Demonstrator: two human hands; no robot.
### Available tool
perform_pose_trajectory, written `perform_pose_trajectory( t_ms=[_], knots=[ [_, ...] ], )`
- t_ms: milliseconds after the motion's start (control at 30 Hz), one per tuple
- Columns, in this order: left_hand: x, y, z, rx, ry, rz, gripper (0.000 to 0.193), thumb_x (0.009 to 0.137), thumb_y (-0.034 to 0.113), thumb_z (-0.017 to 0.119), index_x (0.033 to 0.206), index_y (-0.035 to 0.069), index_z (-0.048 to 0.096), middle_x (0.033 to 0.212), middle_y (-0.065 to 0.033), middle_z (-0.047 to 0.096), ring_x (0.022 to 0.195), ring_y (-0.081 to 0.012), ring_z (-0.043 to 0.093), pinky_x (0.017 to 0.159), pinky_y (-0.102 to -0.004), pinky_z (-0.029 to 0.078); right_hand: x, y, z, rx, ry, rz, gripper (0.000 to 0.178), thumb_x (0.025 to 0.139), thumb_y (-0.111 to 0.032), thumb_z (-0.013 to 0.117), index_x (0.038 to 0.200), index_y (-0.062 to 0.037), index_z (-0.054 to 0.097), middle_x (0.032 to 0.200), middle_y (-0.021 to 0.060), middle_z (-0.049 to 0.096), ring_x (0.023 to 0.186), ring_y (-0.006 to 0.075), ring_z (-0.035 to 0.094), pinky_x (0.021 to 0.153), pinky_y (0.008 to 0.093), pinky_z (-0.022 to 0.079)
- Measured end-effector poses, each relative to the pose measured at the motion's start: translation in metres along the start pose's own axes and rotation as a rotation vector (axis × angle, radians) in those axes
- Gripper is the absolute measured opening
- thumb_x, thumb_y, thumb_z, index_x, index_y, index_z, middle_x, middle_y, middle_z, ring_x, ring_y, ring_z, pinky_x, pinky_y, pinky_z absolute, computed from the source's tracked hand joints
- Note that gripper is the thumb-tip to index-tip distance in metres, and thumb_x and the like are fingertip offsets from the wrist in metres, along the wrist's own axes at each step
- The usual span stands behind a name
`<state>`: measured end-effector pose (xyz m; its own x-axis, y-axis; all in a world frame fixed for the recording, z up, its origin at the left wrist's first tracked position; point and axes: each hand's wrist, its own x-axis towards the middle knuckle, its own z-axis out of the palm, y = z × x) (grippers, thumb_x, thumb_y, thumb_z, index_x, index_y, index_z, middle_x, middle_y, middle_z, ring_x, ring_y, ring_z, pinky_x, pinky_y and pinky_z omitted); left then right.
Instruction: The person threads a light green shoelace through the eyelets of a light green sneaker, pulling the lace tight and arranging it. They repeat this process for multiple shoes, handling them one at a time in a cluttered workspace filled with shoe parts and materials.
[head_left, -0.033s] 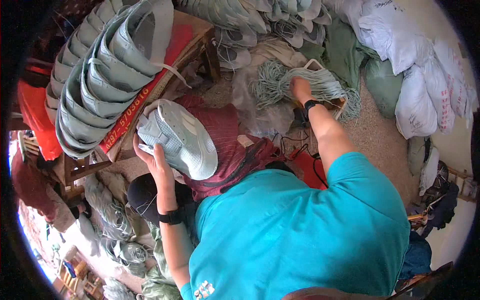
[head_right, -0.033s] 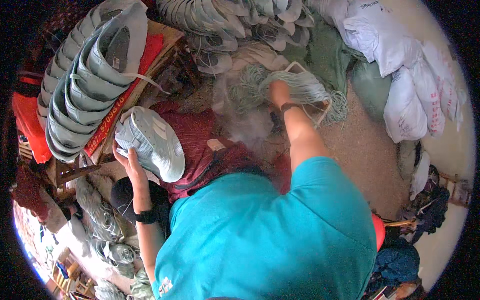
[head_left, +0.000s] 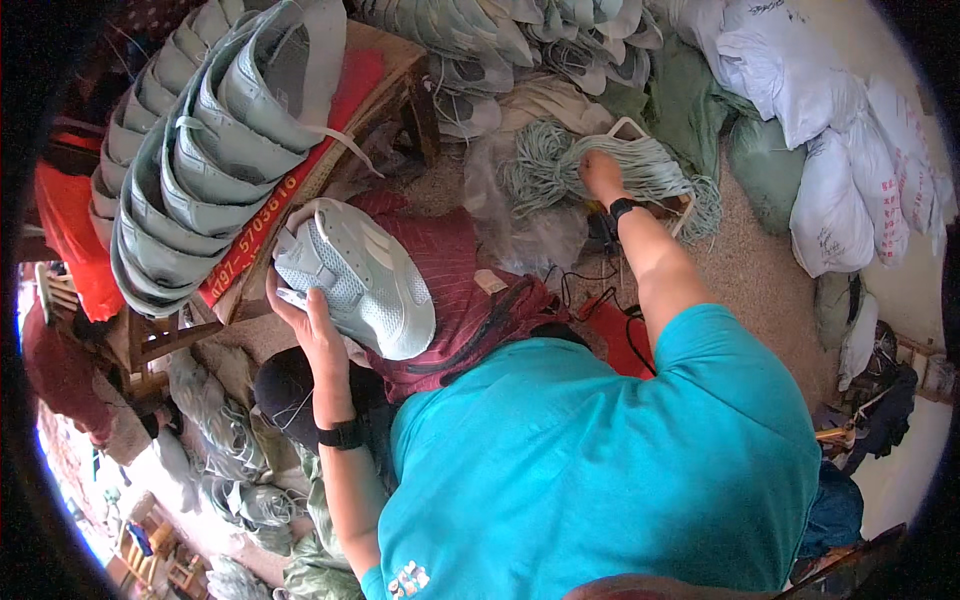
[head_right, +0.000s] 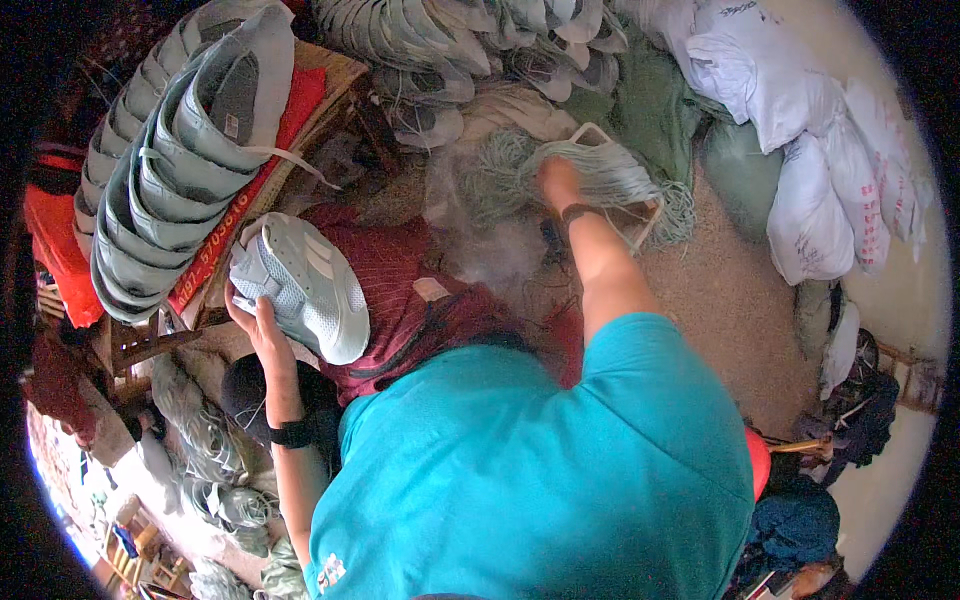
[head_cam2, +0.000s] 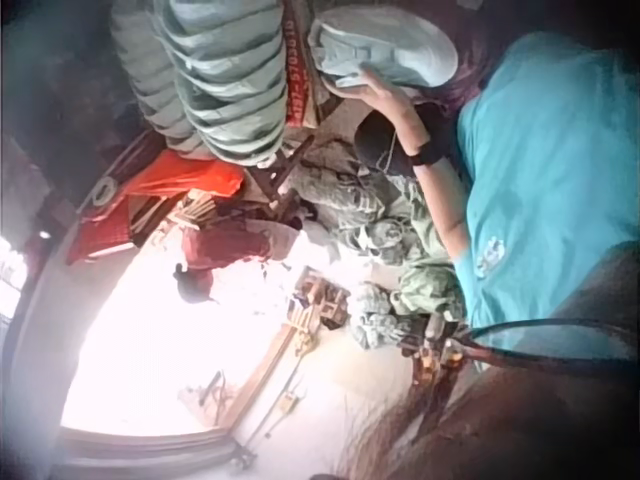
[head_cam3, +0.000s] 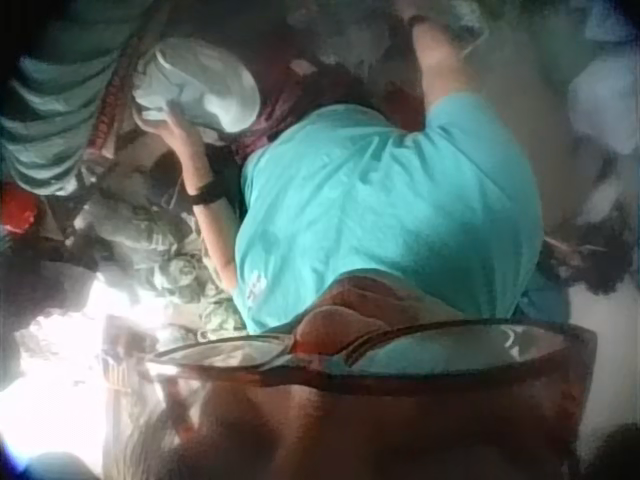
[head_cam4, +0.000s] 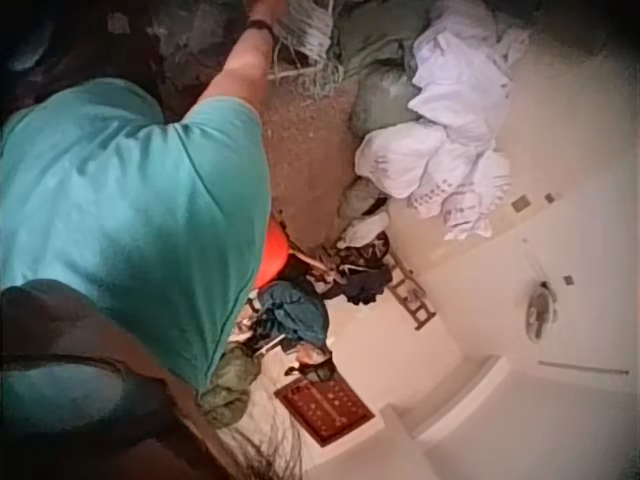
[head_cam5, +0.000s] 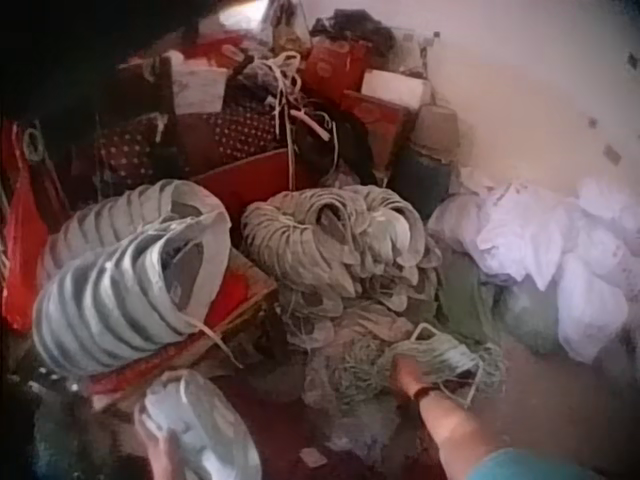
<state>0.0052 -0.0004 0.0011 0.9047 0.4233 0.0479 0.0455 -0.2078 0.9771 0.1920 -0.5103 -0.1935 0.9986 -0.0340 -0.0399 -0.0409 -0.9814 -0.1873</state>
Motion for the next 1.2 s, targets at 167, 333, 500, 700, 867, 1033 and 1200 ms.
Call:
perform_pose_trajectory(
  t_ms=[167,333,500,700,867,1033,1200],
  knots=[
    [-0.001,-0.003,-0.002,0.015,-0.006,-0.003,0.071,0.098,0.028,0.051,0.153,0.002,0.014,0.152,-0.0198,0.029,0.139,-0.0312,0.032,0.116,-0.0406,0.022,0.011,0.009,-0.001,0.045,-0.078,-0.019,0.018,0.084,-0.017,0.062,0.091,-0.0030,0.070,0.096,0.0227,0.066,0.085,0.0433,0.063,0.074,0.0518,0.050],
    [-0.002,0.001,-0.004,0.027,0.002,-0.002,0.068,0.099,0.024,0.050,0.153,0.002,0.016,0.152,-0.0194,0.029,0.139,-0.0302,0.032,0.116,-0.0395,0.022,0.009,-0.008,0.016,-0.190,-0.044,-0.122,0.019,0.083,-0.018,0.064,0.091,-0.0029,0.073,0.098,0.0219,0.066,0.092,0.0429,0.064,0.078,0.0499,0.052],
    [-0.004,0.006,-0.009,0.069,-0.022,0.014,0.067,0.099,0.021,0.049,0.153,0.001,0.016,0.153,-0.0184,0.029,0.138,-0.0278,0.033,0.115,-0.0377,0.023,0.005,-0.029,0.018,-0.272,0.009,0.000,0.020,0.086,-0.020,0.063,0.094,-0.0040,0.073,0.095,0.0230,0.064,0.094,0.0419,0.063,0.077,0.0510,0.053],
    [-0.015,0.029,-0.008,0.693,0.139,0.315,0.060,0.094,0.015,0.060,0.146,0.000,0.034,0.146,-0.0222,0.037,0.133,-0.0363,0.040,0.112,-0.0444,0.031,0.027,-0.037,0.000,0.298,-0.092,0.134,0.021,0.086,-0.022,0.063,0.090,-0.0018,0.068,0.080,0.0172,0.065,0.075,0.0359,0.063,0.068,0.0467,0.051],
    [-0.026,0.092,0.021,0.421,-0.107,0.534,0.058,0.081,0.004,0.070,0.135,0.001,0.050,0.139,-0.0191,0.049,0.118,-0.0289,0.055,0.093,-0.0359,0.049,-0.032,-0.171,-0.089,0.489,-0.336,-0.326,0.017,0.081,-0.018,0.067,0.089,-0.0032,0.064,0.083,0.0158,0.066,0.078,0.0303,0.065,0.068,0.0427,0.051],
    [-0.030,0.105,0.047,-0.351,-0.725,-0.036,0.075,0.088,0.011,0.073,0.150,0.001,0.032,0.140,-0.0127,0.051,0.098,-0.0146,0.063,0.078,-0.0284,0.051,-0.128,-0.282,-0.237,0.948,-0.231,-1.036,0.011,0.090,-0.012,0.064,0.098,-0.0077,0.057,0.081,0.0089,0.063,0.071,0.0263,0.066,0.061,0.0370,0.051],
    [-0.033,0.111,0.005,-0.117,-0.603,-0.236,0.022,0.102,0.020,0.055,0.107,0.001,0.065,0.081,0.0048,0.057,0.075,-0.0050,0.049,0.068,-0.0215,0.040,-0.104,-0.269,-0.260,0.801,0.051,-0.719,0.012,0.088,-0.006,0.065,0.095,-0.0073,0.055,0.076,0.0071,0.060,0.068,0.0167,0.063,0.061,0.0307,0.050]
  ],
)
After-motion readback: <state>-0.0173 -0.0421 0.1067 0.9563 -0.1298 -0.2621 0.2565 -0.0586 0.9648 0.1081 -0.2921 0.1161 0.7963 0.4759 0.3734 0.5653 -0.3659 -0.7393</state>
